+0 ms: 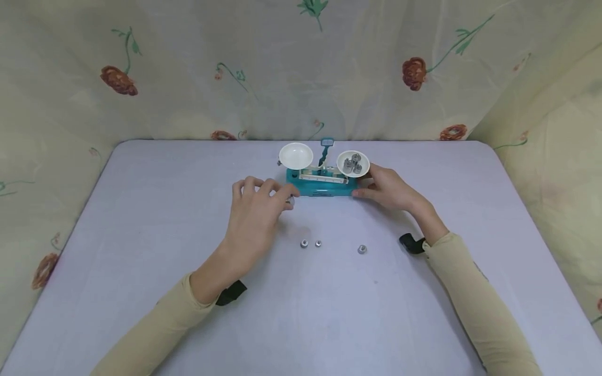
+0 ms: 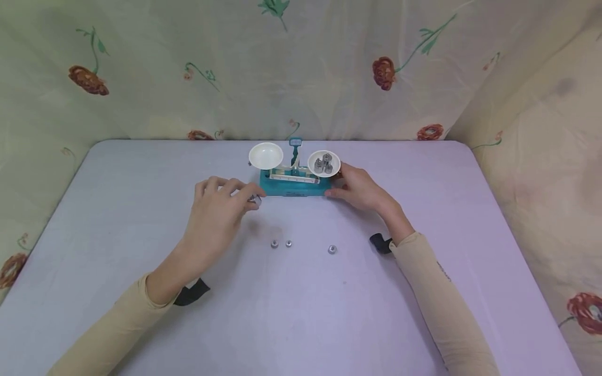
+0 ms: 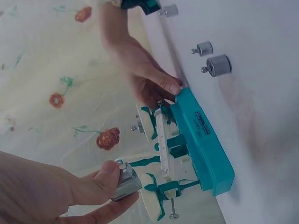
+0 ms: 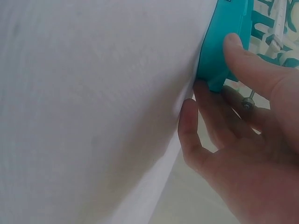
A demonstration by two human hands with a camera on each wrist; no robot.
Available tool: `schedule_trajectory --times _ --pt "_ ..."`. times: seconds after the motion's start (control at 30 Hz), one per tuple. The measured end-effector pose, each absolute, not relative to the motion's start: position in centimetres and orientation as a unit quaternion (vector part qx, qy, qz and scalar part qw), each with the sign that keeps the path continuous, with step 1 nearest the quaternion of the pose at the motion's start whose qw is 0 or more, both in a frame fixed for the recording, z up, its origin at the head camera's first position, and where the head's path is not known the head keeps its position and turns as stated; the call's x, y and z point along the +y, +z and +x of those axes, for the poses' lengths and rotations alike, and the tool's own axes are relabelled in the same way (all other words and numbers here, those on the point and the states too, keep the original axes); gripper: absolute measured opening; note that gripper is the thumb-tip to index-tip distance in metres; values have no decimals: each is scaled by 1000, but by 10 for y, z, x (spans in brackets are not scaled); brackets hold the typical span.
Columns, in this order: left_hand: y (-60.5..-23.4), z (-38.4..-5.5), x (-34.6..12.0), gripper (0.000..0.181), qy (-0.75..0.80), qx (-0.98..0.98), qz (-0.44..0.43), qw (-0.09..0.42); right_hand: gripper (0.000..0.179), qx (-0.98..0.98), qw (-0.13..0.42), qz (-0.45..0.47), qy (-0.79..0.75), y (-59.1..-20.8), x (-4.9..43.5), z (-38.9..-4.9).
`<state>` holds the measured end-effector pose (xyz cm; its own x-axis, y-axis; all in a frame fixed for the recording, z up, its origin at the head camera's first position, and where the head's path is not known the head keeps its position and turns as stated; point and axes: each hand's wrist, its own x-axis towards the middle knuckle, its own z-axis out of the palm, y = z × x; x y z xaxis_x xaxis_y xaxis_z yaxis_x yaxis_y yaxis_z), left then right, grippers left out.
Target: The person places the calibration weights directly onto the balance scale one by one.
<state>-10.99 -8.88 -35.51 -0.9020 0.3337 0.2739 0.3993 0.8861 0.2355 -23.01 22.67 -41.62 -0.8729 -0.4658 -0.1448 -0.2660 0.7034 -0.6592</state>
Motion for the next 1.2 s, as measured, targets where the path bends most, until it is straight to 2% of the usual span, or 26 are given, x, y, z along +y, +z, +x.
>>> schedule_trajectory --times 0.2,0.43,1.2 --pt "-353 -114 -93 24 -142 -966 -186 113 77 912 152 -201 -325 -416 226 -231" --pt "-354 -121 -92 21 -160 -958 -191 139 76 913 150 -197 -324 -417 226 -230" --pt "-348 -151 -83 30 -162 -964 -152 148 76 914 155 -194 -321 -416 224 -230"
